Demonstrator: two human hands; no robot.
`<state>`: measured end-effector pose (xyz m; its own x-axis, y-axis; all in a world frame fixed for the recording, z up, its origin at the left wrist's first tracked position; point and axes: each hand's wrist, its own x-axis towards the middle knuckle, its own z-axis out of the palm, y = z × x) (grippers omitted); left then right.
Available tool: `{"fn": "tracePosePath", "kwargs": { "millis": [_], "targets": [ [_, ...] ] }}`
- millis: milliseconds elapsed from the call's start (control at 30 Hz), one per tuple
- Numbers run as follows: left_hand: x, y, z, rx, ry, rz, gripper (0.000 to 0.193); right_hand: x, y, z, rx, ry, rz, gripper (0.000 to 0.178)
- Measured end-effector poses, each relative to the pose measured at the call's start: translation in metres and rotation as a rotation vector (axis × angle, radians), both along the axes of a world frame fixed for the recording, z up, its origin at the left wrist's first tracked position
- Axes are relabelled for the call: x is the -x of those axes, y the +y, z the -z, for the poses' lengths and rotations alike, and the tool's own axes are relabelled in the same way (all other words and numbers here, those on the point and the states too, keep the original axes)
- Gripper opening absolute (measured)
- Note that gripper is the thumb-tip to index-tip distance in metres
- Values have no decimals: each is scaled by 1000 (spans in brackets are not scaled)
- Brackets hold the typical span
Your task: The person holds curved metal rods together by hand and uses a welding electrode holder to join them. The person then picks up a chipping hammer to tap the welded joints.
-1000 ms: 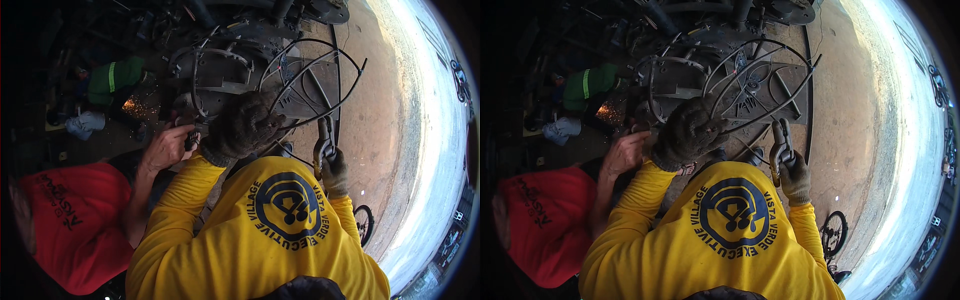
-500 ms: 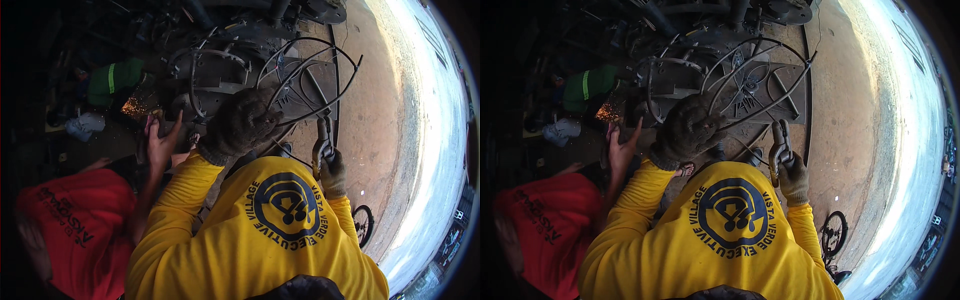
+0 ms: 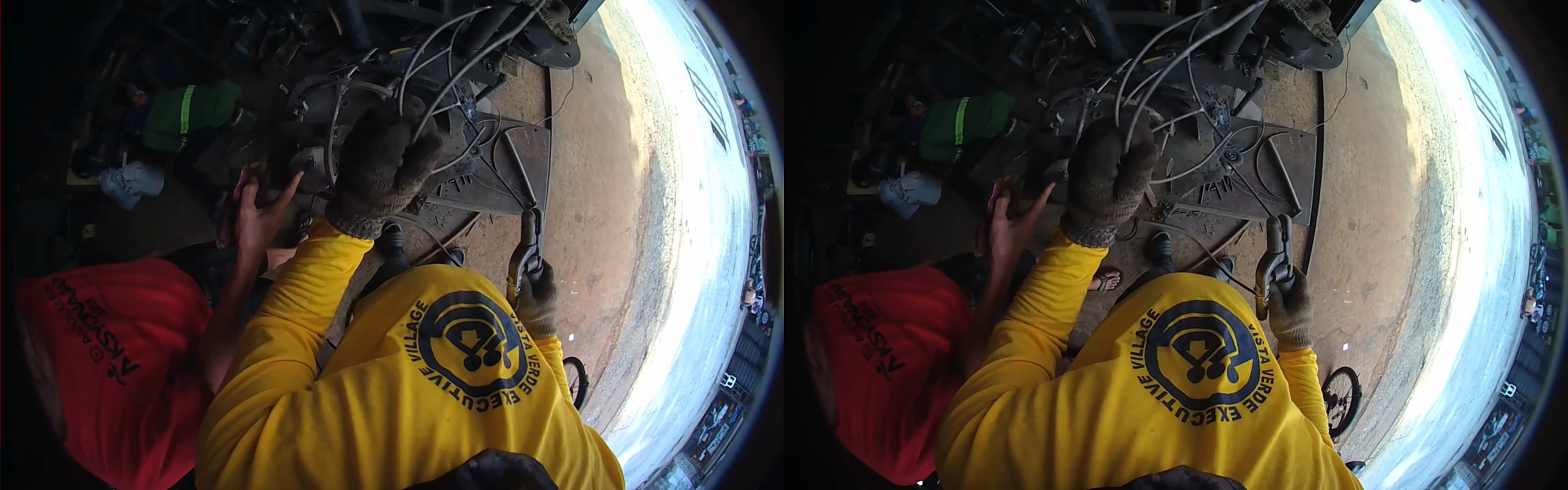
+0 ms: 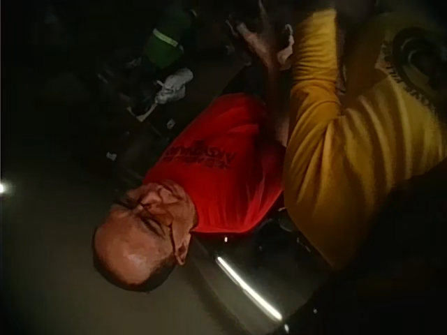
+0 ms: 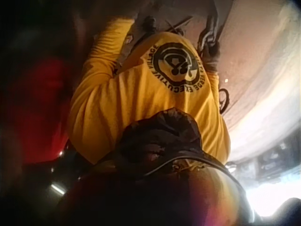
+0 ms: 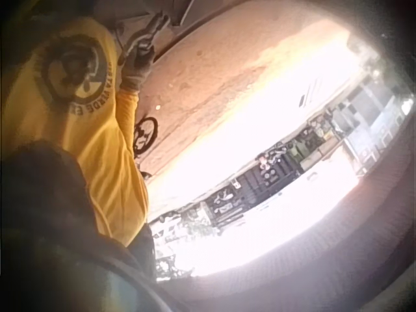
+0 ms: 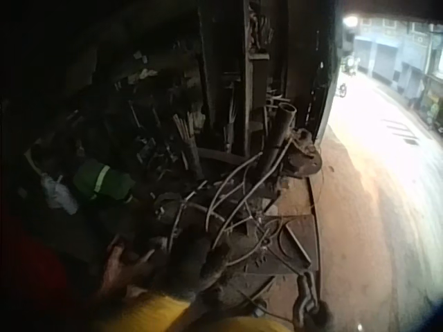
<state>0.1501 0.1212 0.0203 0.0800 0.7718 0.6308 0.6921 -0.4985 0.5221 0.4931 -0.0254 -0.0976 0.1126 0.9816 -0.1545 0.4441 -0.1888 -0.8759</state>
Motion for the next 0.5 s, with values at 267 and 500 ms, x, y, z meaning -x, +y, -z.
{"fn": "tracePosePath", "kwargs": {
  "millis": [267,500],
  "targets": [
    [35,81,7,107,-974,-136,37,-1,-3,2,-1,-28,-15,44],
    [70,149,49,392,-1362,-270,42,2,-3,1,-19,-17,-43,44]
  ]
}}
